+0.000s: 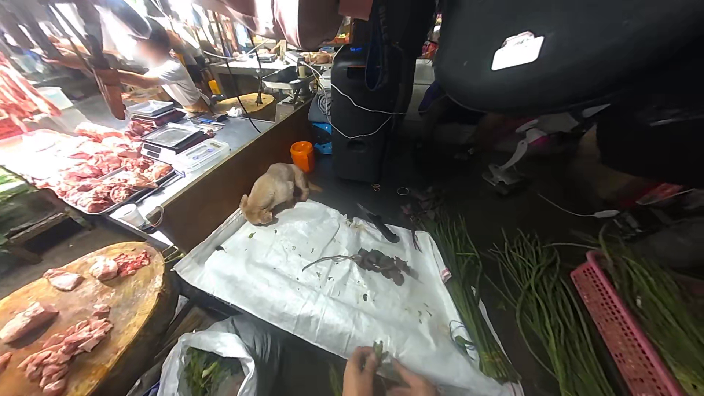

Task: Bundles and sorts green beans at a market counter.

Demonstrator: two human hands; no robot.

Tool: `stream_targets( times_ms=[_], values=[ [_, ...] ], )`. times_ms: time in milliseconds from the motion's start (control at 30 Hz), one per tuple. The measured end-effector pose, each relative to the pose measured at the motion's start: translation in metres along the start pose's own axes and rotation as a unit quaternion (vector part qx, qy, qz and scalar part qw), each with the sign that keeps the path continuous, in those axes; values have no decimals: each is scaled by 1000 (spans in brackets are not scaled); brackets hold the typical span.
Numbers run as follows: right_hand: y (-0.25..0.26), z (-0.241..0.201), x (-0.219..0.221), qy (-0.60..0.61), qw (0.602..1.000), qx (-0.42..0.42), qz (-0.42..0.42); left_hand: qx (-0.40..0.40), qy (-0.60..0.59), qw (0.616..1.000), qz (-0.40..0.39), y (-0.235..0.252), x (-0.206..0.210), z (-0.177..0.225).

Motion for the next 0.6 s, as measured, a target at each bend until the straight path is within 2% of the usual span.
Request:
stream_targets(
  times_ms=[100,200,267,367,467,600],
  values=[
    [3,-9,12,-166,976,-119,81,-7,-24,999,43,6,-2,2],
    [12,-9,14,-216,942,-216,137,-8,-148,985,87,4,-4,14],
    [19,-8,15,-238,915,-269,183,-13,-270,956,115,1,-3,16],
    [37,-3,23,-277,876,-323,228,-16,-346,924,159,-2,-8,14],
    [43,-4,30,-275,872,-339,222,-27,-310,938,154,-4,-15,7],
    [33,-11,17,-258,890,-344,152,-39,-80,996,7,-4,-30,1]
  ],
)
Point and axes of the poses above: each hand's wrist, its own y-axis towards the middle knuckle, its own x-axis out of the palm, z = x × y, the point moved 3 cm from there along y, towards the middle knuckle, and after that the axes turned 9 degrees about -z, right-handed, at the moved point
